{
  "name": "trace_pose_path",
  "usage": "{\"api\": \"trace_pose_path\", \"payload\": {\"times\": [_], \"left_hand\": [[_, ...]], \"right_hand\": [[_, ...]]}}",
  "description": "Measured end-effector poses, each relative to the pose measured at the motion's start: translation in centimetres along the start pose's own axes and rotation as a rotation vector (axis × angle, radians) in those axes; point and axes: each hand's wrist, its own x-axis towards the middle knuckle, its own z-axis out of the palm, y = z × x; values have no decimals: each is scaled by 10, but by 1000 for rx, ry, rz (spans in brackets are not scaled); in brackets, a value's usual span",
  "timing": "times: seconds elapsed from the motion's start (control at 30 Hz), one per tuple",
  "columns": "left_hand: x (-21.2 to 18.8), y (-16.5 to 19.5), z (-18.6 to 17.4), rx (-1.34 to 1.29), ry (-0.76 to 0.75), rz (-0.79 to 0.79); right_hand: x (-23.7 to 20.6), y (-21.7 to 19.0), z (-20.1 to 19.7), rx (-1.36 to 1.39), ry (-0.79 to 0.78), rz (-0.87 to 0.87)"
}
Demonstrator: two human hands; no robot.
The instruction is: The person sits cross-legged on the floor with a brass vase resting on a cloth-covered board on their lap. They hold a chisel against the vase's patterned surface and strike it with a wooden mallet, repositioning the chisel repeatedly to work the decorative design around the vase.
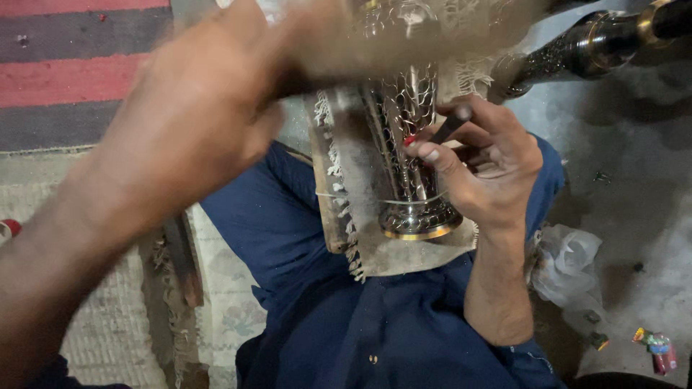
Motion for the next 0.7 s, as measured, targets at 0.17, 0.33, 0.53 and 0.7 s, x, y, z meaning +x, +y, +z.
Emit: {"api": "trace_pose_path", "payload": {"times": [0.17,0.33,0.53,0.7], "left_hand": [[6,2,-1,-189,-12,-93],[12,3,-3,7,-24,-31],[16,2,-7,27,-13,-52],[21,4,-9,227,-11,40]], "right_hand": [[4,0,-2,14,-13,-13],[4,1,-3,-21,-26,-31],[6,2,-3,19,-9,9],[6,4,-4,27,-23,-16]]}}
